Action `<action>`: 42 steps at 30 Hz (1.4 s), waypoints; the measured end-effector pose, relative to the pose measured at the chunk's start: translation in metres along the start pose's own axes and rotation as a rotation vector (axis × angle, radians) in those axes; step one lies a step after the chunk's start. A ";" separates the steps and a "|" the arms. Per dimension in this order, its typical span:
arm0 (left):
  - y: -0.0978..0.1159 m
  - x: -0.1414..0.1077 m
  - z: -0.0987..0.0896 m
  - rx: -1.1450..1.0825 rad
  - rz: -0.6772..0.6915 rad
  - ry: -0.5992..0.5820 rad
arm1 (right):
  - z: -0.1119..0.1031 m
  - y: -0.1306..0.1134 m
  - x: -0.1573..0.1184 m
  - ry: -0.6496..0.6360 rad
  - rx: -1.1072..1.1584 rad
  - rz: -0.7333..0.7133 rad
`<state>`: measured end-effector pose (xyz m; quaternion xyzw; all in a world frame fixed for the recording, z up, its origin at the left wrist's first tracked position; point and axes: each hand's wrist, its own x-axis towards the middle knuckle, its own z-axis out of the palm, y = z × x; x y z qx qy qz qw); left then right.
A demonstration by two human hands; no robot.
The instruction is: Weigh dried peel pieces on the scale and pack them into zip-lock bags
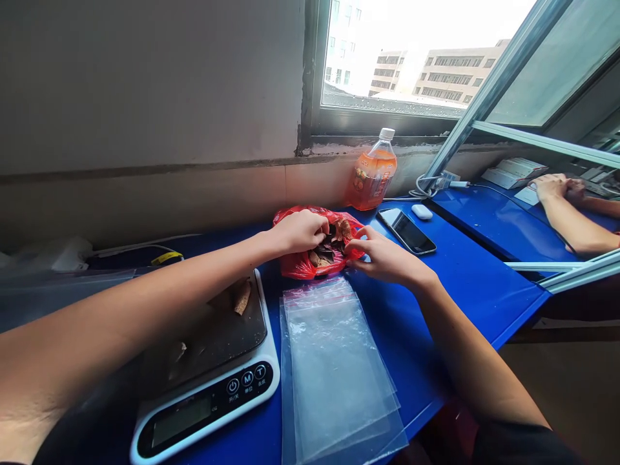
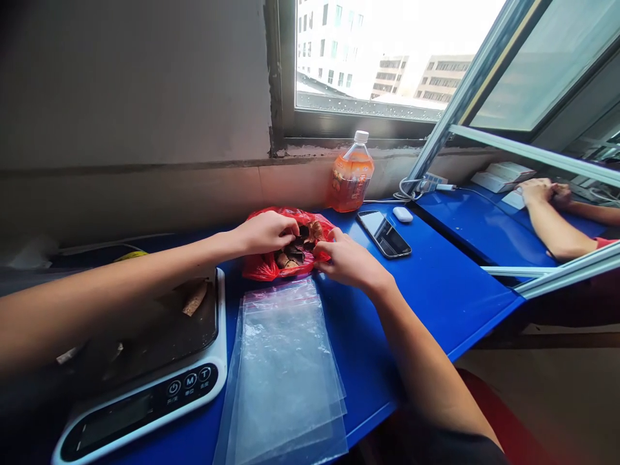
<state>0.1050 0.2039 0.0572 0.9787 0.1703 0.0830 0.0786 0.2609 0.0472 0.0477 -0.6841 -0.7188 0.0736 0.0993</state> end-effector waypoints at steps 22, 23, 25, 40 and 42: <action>0.007 -0.016 -0.010 0.139 0.032 -0.094 | -0.014 -0.029 -0.010 -0.204 -0.253 0.109; 0.007 -0.016 -0.010 0.157 0.027 -0.103 | -0.013 -0.029 -0.010 -0.205 -0.251 0.106; 0.006 -0.015 -0.010 0.187 0.022 -0.127 | -0.013 -0.028 -0.010 -0.207 -0.244 0.101; 0.019 -0.002 0.006 0.208 0.240 -0.042 | -0.014 -0.030 -0.009 -0.214 -0.202 0.098; 0.016 -0.003 0.000 0.189 0.210 -0.024 | -0.014 -0.028 -0.009 -0.224 -0.202 0.093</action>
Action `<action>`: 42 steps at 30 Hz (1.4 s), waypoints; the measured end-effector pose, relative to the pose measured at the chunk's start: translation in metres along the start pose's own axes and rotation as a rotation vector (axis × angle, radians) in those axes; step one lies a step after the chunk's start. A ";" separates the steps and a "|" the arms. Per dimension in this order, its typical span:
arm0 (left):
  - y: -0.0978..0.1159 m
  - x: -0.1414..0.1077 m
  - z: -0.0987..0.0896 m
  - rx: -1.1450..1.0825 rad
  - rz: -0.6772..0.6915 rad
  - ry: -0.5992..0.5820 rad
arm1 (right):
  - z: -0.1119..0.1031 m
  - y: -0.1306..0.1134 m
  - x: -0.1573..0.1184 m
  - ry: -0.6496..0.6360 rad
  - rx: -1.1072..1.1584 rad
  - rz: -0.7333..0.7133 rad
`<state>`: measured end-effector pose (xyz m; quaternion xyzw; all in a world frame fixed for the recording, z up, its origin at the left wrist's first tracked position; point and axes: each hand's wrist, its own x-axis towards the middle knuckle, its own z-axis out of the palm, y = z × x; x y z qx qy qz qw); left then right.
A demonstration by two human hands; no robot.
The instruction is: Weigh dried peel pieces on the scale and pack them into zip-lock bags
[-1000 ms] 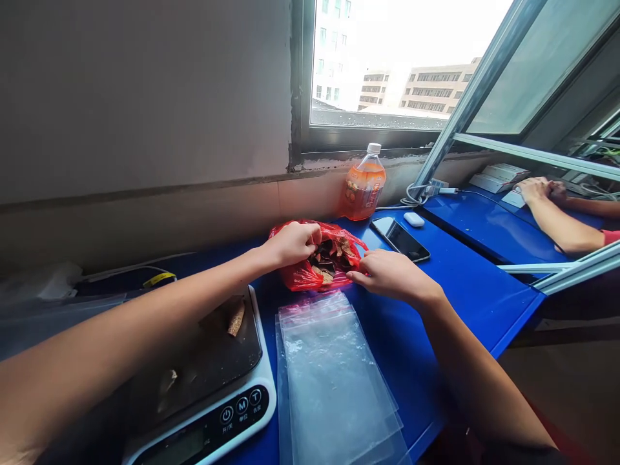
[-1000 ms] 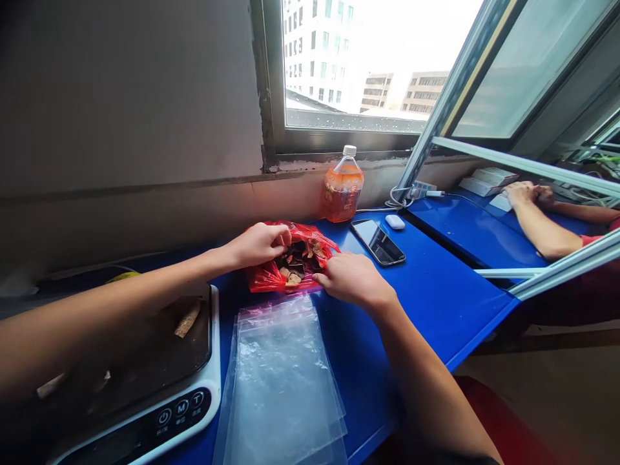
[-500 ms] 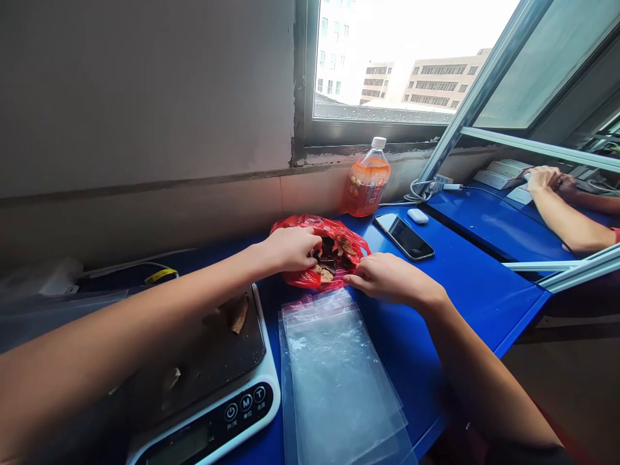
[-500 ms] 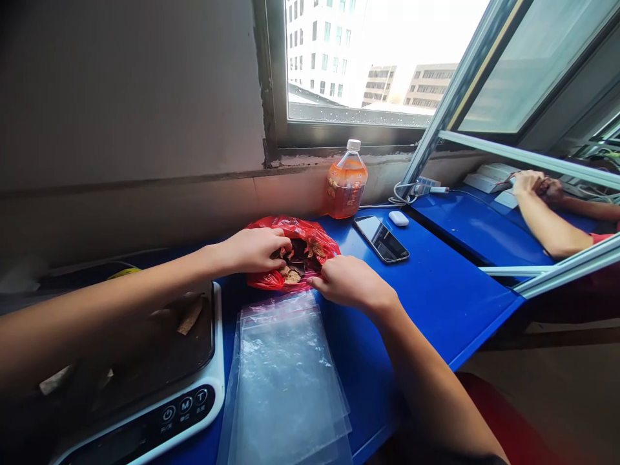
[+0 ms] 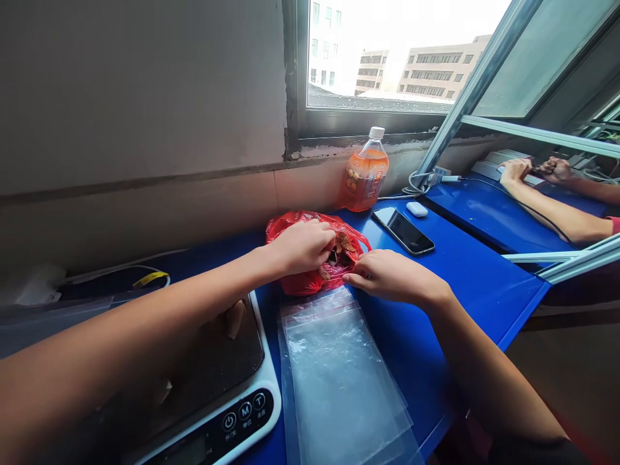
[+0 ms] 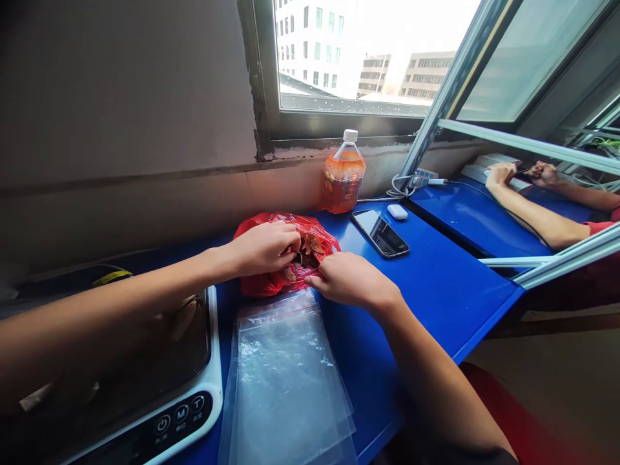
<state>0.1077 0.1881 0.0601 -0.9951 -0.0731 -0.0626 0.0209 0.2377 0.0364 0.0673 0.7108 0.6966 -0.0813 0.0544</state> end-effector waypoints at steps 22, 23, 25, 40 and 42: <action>-0.018 0.018 0.001 0.058 -0.010 -0.126 | 0.002 0.011 0.001 0.012 0.066 -0.002; -0.019 0.017 0.000 0.057 -0.007 -0.144 | 0.002 0.011 0.001 0.009 0.070 -0.006; -0.021 0.016 -0.002 0.060 -0.014 -0.162 | 0.001 0.012 0.000 0.006 0.082 -0.011; -0.040 0.003 -0.020 -0.175 -0.131 -0.015 | 0.015 -0.010 0.014 0.498 0.095 0.041; -0.039 0.003 -0.021 -0.206 -0.131 0.006 | 0.026 -0.013 0.024 0.506 0.146 -0.105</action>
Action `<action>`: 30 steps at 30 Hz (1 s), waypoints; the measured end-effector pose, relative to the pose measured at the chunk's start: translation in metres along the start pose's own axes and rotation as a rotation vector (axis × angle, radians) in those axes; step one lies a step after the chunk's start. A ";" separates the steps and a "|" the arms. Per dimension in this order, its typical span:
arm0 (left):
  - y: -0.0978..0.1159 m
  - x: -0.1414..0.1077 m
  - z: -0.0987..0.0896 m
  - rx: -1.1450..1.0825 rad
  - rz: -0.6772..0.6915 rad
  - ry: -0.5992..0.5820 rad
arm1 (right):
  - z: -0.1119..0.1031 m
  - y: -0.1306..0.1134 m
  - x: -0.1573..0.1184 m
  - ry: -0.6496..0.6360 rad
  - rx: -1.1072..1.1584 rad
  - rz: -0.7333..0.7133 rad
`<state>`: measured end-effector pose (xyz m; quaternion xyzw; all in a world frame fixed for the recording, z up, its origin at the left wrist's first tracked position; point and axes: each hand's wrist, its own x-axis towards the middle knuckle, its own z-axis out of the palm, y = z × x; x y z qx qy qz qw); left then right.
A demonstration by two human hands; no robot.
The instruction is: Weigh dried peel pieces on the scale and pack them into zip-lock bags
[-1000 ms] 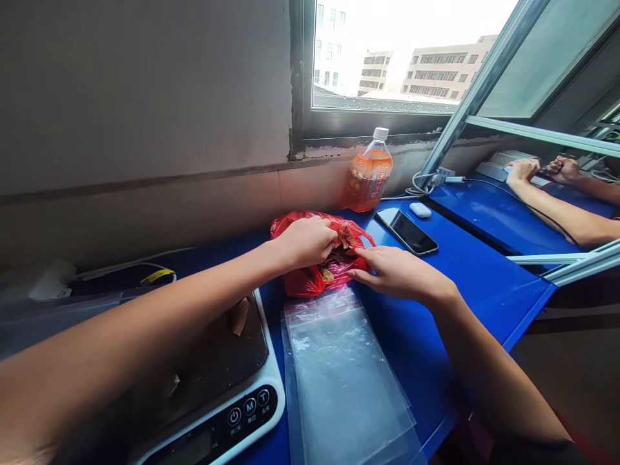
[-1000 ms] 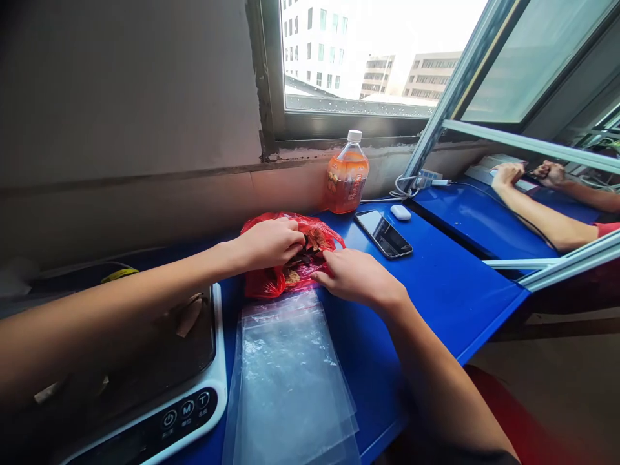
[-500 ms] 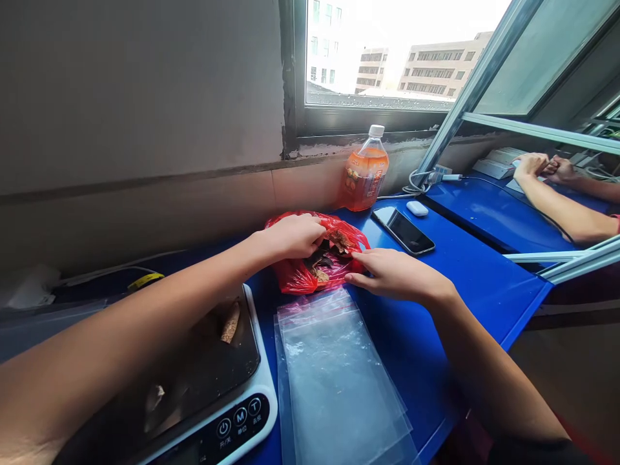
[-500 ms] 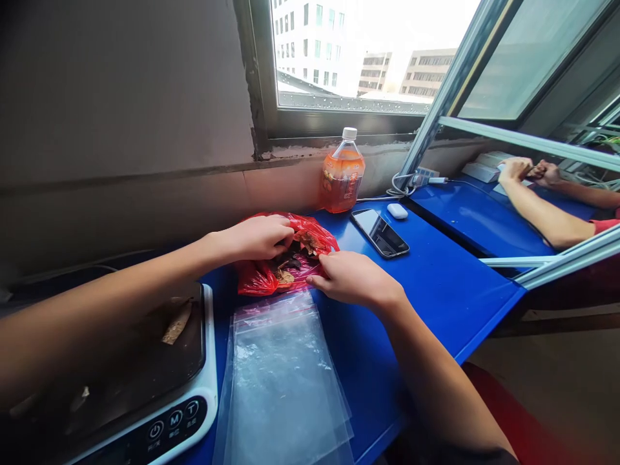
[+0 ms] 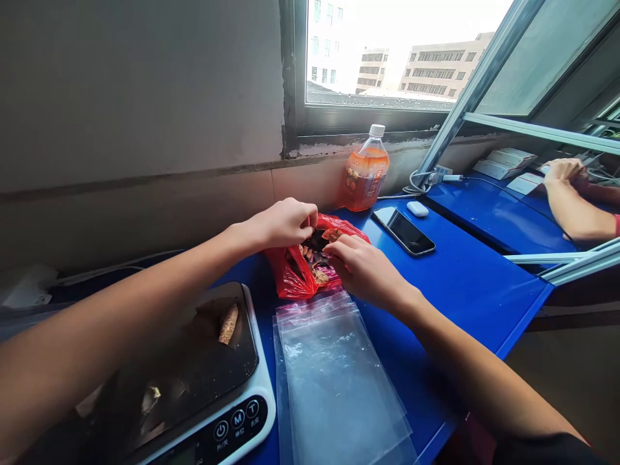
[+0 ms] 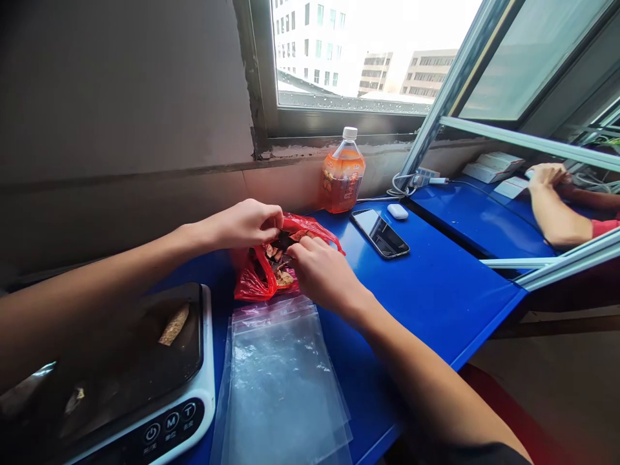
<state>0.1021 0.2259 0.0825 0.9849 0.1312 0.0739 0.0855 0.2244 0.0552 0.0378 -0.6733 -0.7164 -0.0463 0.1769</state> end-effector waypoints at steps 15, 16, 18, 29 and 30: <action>0.010 -0.016 -0.010 0.363 -0.067 -0.316 | 0.024 -0.010 0.012 -0.170 -0.104 -0.025; 0.012 -0.016 -0.009 0.388 -0.073 -0.327 | 0.024 -0.010 0.013 -0.171 -0.104 -0.012; 0.015 -0.016 -0.008 0.414 -0.085 -0.346 | 0.022 -0.009 0.012 -0.168 -0.094 0.015; 0.017 -0.012 -0.014 0.486 -0.235 -0.073 | 0.022 -0.006 0.010 -0.155 -0.031 -0.046; 0.017 -0.012 -0.014 0.482 -0.217 -0.051 | 0.020 -0.006 0.010 -0.165 -0.007 -0.050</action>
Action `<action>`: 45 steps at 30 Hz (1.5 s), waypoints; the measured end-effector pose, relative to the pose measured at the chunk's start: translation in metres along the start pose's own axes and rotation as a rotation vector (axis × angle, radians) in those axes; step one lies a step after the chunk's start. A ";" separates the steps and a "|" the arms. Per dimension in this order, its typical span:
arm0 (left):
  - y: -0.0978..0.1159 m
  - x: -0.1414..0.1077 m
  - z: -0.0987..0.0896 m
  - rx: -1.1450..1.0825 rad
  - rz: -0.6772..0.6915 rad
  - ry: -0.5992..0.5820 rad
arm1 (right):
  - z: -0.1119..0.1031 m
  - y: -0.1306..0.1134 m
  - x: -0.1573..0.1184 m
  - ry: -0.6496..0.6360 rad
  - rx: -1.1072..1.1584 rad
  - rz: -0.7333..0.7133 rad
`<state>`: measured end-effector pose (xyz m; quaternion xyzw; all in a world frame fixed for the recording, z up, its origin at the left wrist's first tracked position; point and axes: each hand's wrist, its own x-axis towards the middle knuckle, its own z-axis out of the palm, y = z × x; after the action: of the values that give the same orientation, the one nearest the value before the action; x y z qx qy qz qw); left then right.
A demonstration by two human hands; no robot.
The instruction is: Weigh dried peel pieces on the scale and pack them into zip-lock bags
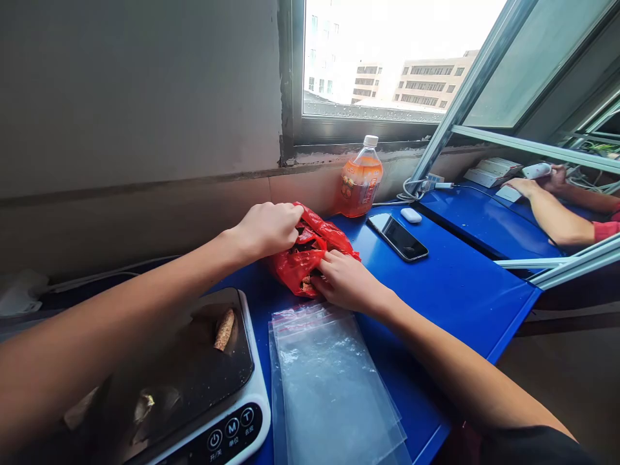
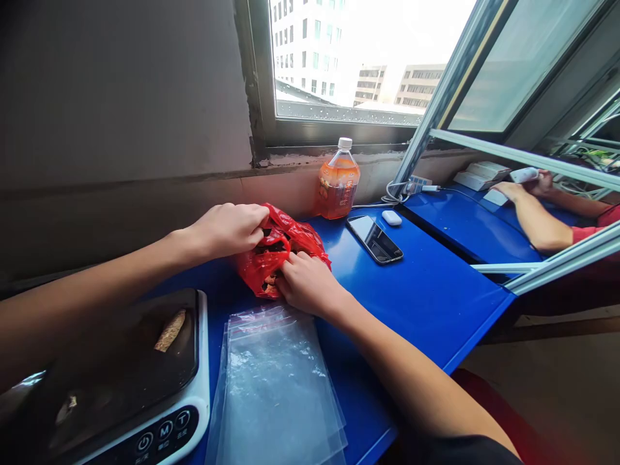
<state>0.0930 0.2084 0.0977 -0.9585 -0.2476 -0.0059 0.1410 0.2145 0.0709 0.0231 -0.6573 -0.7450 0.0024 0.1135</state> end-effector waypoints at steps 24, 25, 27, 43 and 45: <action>-0.005 -0.044 -0.026 -0.182 0.320 -0.049 | -0.032 0.030 0.058 -0.199 -0.234 -0.049; 0.002 -0.041 -0.026 -0.277 0.341 -0.052 | -0.033 0.030 0.057 -0.186 -0.221 -0.034; 0.014 -0.035 -0.025 -0.403 0.372 -0.137 | -0.035 0.030 0.055 -0.172 -0.199 -0.015; 0.000 -0.038 -0.038 0.032 0.137 -0.207 | -0.044 0.037 0.039 -0.228 -0.358 0.018; -0.006 -0.041 -0.045 0.044 0.117 -0.144 | -0.047 0.036 0.039 -0.206 -0.364 0.037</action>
<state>0.0567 0.1812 0.1394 -0.9660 -0.2006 0.0767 0.1438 0.2531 0.1070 0.0702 -0.6767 -0.7288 -0.0631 -0.0838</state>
